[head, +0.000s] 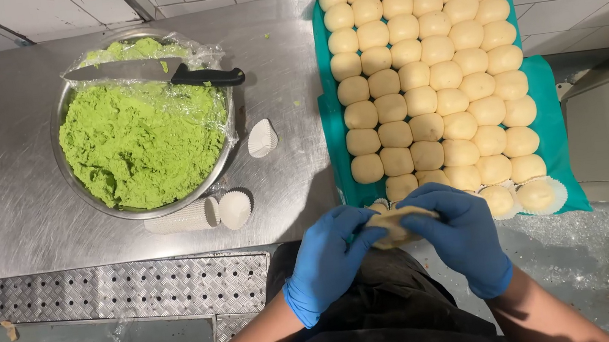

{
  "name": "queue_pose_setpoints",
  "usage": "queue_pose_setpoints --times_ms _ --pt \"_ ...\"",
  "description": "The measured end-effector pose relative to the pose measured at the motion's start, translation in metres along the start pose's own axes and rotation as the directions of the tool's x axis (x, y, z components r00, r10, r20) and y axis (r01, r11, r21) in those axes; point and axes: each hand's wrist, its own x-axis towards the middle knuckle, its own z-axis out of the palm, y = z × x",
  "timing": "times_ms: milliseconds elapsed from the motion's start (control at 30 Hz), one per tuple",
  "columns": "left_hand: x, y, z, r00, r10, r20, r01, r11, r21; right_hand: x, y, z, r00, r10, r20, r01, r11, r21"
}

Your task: Filling dough balls with a green paste filling and placing them in liners on a tray.

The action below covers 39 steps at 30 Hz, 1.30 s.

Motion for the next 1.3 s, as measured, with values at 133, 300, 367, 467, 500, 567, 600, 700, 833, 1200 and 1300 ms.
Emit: queue_pose_setpoints --times_ms 133,300,367,467,500,567,600,700,833,1200,1300 --pt "-0.004 -0.01 0.005 0.972 0.233 -0.019 -0.225 0.955 0.192 0.011 -0.059 0.01 0.983 -0.121 0.14 0.134 0.987 -0.088" --pt "0.001 0.011 -0.008 0.999 0.014 0.037 -0.011 0.995 -0.099 -0.003 0.009 0.001 1.0 0.015 0.014 -0.013 0.99 -0.137" --pt "-0.001 0.008 -0.008 0.991 -0.035 0.13 0.044 0.997 -0.064 -0.003 0.01 0.001 0.997 0.07 -0.04 -0.072 0.997 -0.033" --pt "-0.008 -0.006 -0.004 0.993 0.105 0.063 -0.113 0.981 0.155 0.003 -0.024 0.005 0.974 -0.224 0.042 0.228 0.957 -0.179" --pt "-0.009 -0.006 -0.004 0.979 0.195 0.061 -0.203 0.963 0.18 0.005 -0.041 0.007 0.97 -0.208 0.125 0.227 0.959 -0.172" --pt "-0.01 -0.003 -0.006 0.958 0.281 0.064 -0.288 0.936 0.204 0.004 -0.044 0.008 0.961 -0.187 0.205 0.222 0.961 -0.165" --pt "-0.01 -0.001 -0.008 0.985 0.169 0.03 -0.171 0.982 0.085 0.0 -0.03 0.007 0.972 -0.15 0.18 0.184 0.965 -0.187" --pt "-0.008 0.011 -0.014 0.995 0.097 0.0 -0.097 0.99 -0.105 -0.005 0.001 0.005 0.996 -0.026 0.089 0.036 0.993 -0.117" --pt "-0.024 -0.012 0.003 1.0 0.019 -0.02 -0.018 1.0 0.009 -0.003 -0.017 0.011 0.972 -0.195 0.131 0.188 0.98 0.065" --pt "-0.034 0.002 -0.031 0.995 0.071 -0.063 -0.071 0.997 -0.003 -0.005 -0.001 0.036 0.994 -0.093 0.061 0.097 0.994 -0.058" --pt "-0.045 -0.023 -0.034 0.995 0.088 -0.041 -0.079 0.981 0.176 0.005 -0.035 0.053 0.953 -0.217 0.212 0.241 0.966 -0.093"
